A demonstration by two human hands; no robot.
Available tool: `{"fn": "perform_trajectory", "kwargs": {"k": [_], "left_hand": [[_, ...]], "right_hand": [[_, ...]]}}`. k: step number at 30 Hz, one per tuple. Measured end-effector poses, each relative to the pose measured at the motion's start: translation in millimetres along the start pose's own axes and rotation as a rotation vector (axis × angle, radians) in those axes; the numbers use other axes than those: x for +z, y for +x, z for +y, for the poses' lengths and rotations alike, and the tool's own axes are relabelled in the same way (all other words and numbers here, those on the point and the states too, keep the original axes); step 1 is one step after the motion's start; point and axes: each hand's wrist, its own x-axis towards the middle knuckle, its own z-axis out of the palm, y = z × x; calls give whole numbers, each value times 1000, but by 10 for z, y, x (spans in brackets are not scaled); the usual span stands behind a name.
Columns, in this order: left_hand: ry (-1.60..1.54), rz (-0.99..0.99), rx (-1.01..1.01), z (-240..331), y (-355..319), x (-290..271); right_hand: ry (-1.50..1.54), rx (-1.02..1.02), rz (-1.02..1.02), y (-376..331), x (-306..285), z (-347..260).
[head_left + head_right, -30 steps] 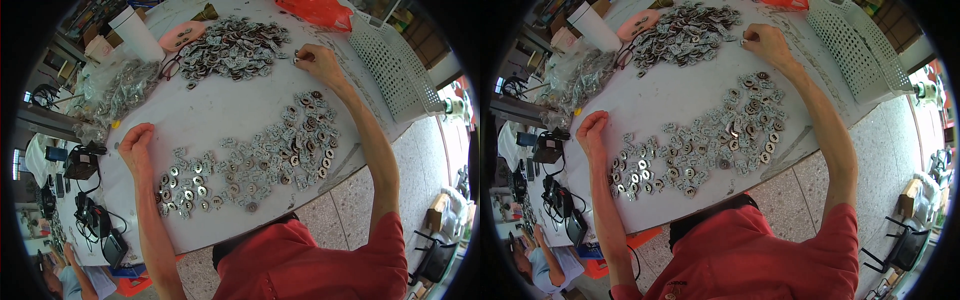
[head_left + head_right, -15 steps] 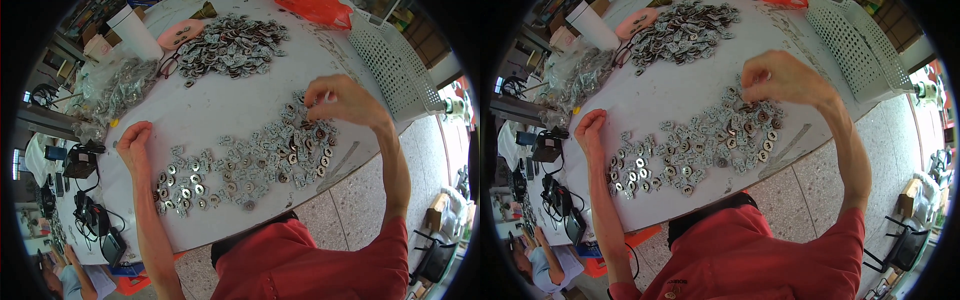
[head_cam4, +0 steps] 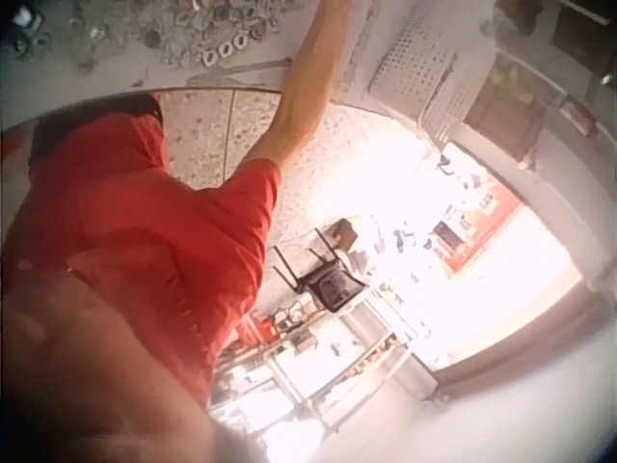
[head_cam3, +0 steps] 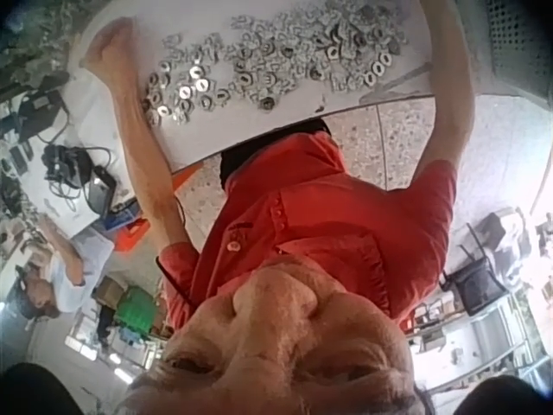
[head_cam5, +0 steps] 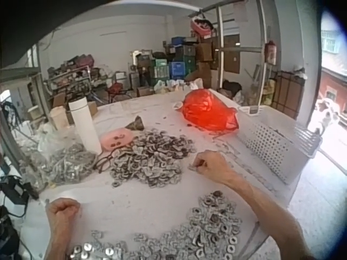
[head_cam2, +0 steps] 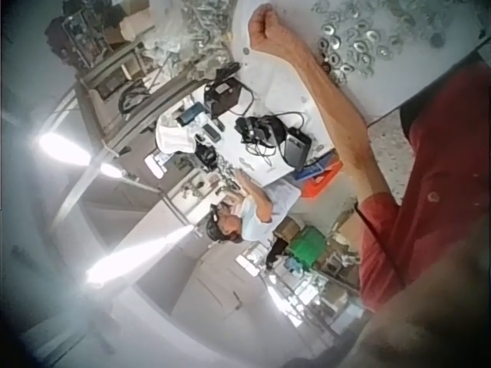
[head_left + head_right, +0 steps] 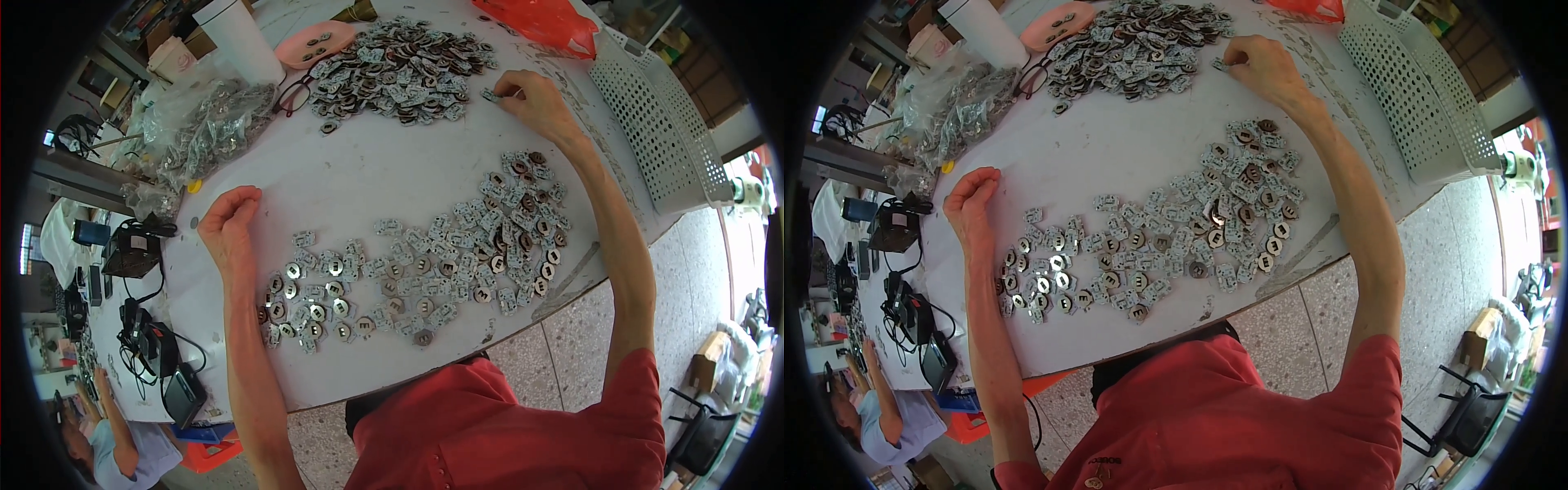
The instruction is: The person sorts small metal buckle-like parts on a white table by hand.
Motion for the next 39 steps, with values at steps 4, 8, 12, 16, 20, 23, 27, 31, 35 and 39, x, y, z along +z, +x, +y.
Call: {"fn": "perform_trajectory", "kwargs": {"k": [4, 8, 12, 16, 20, 23, 27, 31, 35, 39], "left_hand": [[3, 6, 0, -22, 15, -9], [14, -5, 5, -25, 11, 9], [13, -6, 4, -7, 4, 19], [-4, -18, 12, -55, 38, 50], [29, -22, 9, -69, 30, -35], [14, 8, 6, -26, 15, 4], [22, 6, 3, -19, 6, -1], [25, -18, 42, -23, 17, 31], [26, -23, 26, -38, 16, 11], [29, -28, 17, -48, 32, -35]], "right_hand": [[19, -26, 150, 38, 24, 62], [-96, -76, 176, 16, 171, 40], [-52, -94, 154, -9, 118, 44], [95, 36, 38, -236, -245, -143], [280, 41, -217, -765, -448, -623], [271, -122, -275, -943, -459, -756], [142, -189, -239, -675, -429, -758], [146, -68, 23, -72, 44, -398], [41, -74, 150, 110, 274, -239], [37, 5, 130, 120, 176, -41]]}}
